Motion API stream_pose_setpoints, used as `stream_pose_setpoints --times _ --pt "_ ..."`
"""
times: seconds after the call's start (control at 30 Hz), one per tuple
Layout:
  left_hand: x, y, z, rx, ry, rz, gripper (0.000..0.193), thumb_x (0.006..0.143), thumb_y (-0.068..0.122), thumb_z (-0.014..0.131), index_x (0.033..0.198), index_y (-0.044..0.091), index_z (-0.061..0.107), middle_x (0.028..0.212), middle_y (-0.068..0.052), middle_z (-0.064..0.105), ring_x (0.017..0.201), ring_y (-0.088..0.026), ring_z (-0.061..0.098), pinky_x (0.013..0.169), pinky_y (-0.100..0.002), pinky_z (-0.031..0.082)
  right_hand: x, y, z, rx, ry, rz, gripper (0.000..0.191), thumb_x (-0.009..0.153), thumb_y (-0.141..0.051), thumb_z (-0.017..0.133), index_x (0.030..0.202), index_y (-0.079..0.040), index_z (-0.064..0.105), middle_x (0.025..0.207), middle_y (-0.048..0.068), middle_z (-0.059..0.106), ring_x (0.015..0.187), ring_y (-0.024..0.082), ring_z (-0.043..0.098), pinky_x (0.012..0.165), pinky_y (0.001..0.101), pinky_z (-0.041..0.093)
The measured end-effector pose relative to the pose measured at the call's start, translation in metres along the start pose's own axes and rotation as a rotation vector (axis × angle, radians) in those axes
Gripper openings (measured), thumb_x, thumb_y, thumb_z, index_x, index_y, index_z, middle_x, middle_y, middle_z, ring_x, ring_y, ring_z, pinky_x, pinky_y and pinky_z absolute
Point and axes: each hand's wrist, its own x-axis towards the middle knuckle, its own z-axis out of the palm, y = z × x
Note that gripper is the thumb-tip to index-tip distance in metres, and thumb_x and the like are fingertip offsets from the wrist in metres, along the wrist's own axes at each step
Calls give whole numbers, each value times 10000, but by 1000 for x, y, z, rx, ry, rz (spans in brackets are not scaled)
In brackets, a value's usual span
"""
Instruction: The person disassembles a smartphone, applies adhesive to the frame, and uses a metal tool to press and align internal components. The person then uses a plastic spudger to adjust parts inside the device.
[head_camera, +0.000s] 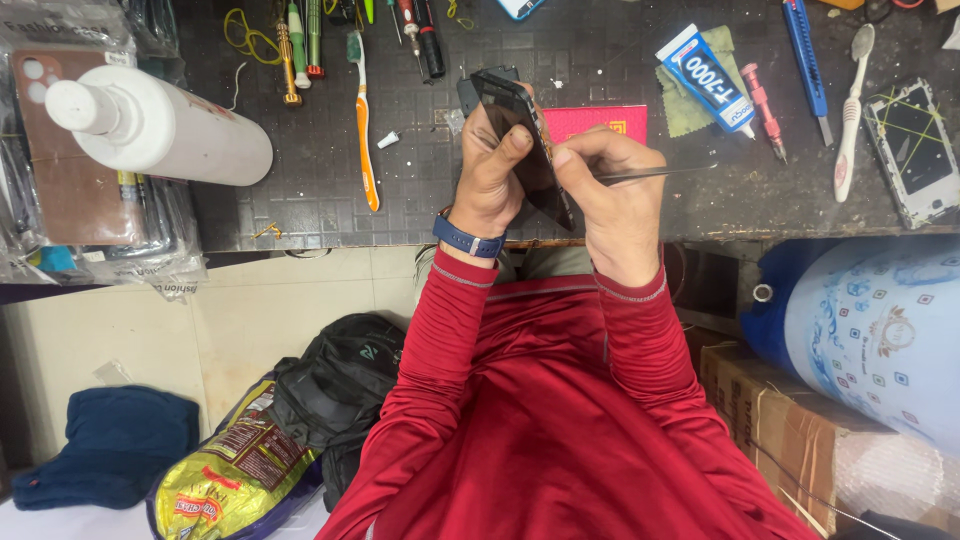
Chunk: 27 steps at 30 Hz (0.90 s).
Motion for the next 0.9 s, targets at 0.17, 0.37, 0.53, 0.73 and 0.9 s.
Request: stream_pose_setpoints --times 0.17,0.37,0.53,0.73,0.9 --pt "1 -2 -2 -11 -19 -8 541 887 216 893 1297 11 606 1029 -50 681 905 -156 663 842 -302 545 1 0 0 21 -6 -1 11 992 37 706 995 48 703 883 19 671 797 69 593 742 223 462" --pt "0 -5 -7 24 18 9 541 882 215 898 1296 12 615 1085 -33 685 1001 -133 651 925 -282 527 0 0 -1 17 6 11 7 994 42 701 992 48 704 876 14 667 788 65 587 729 223 457" --pt "-1 -6 -9 15 -4 1 529 895 214 894 1298 13 617 1065 -36 683 973 -141 645 899 -290 521 0 -1 0 33 -4 2 7 995 45 699 996 49 705 879 14 667 792 66 588 737 223 460" --pt "0 -4 -6 29 4 7 538 888 222 896 1297 17 613 1082 -33 682 995 -138 646 917 -287 521 0 -1 -1 19 -6 -4 7 993 45 708 992 50 703 873 14 659 790 68 582 738 224 455" --pt "0 -3 -4 23 3 1 547 883 231 899 1296 17 612 1081 -32 683 997 -136 644 921 -287 516 1 0 -1 25 -3 -1 4 991 49 707 991 47 703 877 13 655 790 67 579 738 223 454"
